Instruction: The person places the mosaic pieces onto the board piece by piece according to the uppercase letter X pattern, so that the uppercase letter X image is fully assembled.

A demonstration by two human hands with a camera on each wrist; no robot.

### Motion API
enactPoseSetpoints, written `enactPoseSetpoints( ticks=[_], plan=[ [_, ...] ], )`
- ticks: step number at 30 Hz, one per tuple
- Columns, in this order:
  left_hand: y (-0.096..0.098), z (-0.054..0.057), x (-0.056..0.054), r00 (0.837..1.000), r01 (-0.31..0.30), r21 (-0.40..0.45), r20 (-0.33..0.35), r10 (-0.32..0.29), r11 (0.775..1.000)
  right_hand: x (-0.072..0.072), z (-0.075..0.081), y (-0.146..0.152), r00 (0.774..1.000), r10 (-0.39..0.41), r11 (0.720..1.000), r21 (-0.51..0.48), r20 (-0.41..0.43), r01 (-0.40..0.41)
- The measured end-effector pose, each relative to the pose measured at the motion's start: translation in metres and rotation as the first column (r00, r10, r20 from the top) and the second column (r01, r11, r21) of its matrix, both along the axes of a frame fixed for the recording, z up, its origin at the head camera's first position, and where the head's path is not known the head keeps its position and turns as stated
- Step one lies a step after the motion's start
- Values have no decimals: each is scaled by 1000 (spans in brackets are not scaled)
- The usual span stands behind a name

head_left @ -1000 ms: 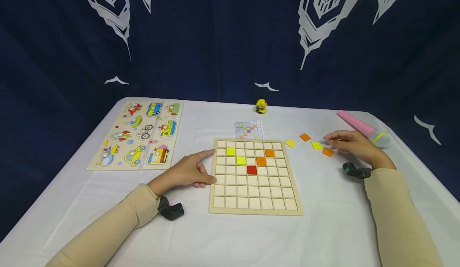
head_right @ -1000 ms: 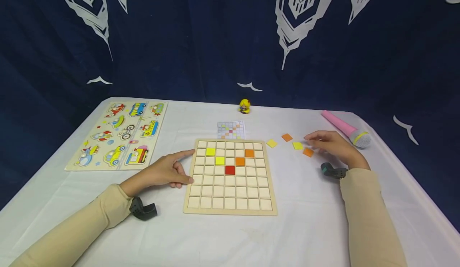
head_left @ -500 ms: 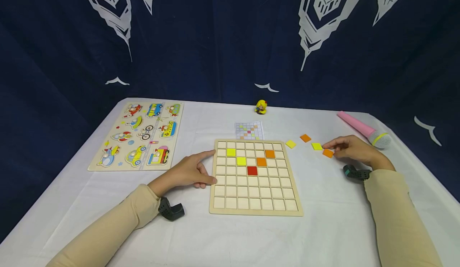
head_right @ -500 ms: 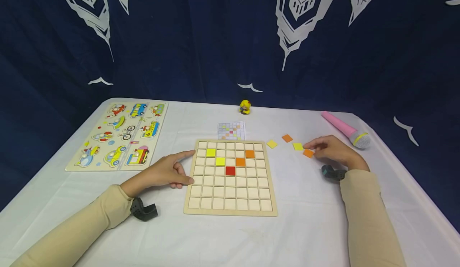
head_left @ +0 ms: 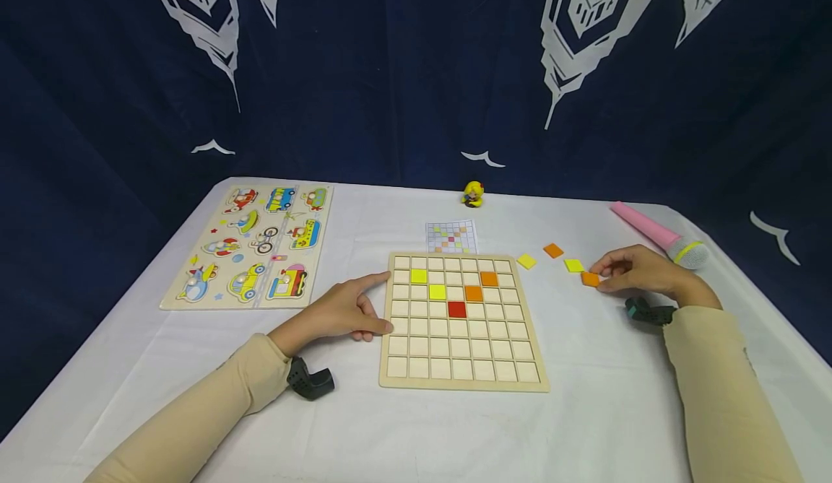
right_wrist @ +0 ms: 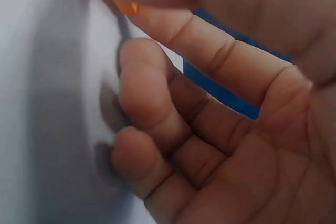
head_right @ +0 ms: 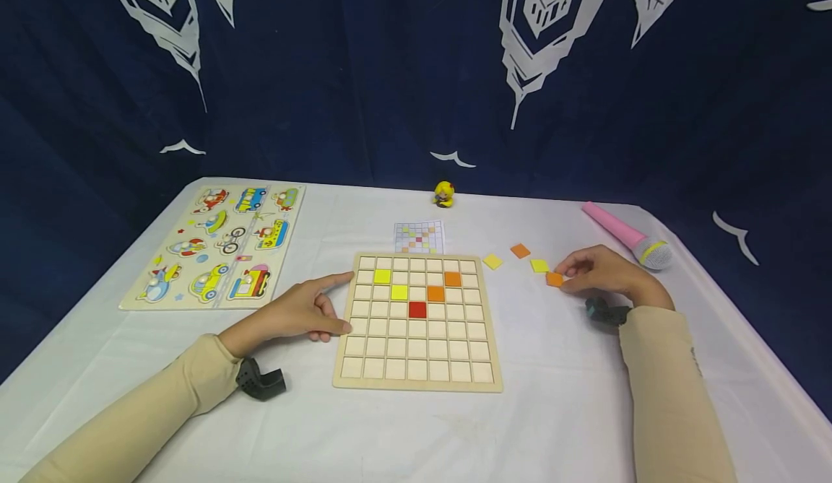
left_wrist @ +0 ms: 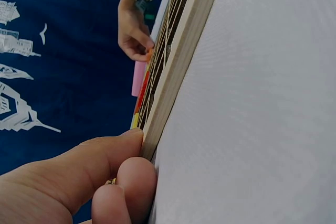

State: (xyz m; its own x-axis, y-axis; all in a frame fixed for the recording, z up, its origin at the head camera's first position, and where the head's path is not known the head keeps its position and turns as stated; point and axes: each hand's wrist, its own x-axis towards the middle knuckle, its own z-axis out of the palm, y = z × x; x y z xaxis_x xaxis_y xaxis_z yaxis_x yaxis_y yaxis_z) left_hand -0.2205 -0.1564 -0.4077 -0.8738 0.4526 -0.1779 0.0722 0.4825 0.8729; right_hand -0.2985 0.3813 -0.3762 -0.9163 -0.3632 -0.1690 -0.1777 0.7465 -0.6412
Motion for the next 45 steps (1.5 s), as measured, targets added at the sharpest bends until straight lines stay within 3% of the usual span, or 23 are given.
enactPoseSetpoints(
  ticks=[7,12,23,32,45],
  plan=[
    [1,0,1,1000,2,4,2,-2,1000,2,9,-11,1000,29,1000,8,-2,-29],
    [0,0,0,1000,9,3,-4,-9,1000,1,13,-24,997,48,999,-14,-58,-49],
    [1,0,0,1000,2,-10,-3,-3,1000,-3,5,-49,981,72,992,-85,-181,-89],
    [0,0,-1,1000,6,-14,-7,-6,1000,0,5,-75,972,111,980,-141,-206,-142],
    [0,0,-1,1000,2,-14,-2,-2,1000,8,7,-106,963,161,970,-144,-216,-195]
  ],
)
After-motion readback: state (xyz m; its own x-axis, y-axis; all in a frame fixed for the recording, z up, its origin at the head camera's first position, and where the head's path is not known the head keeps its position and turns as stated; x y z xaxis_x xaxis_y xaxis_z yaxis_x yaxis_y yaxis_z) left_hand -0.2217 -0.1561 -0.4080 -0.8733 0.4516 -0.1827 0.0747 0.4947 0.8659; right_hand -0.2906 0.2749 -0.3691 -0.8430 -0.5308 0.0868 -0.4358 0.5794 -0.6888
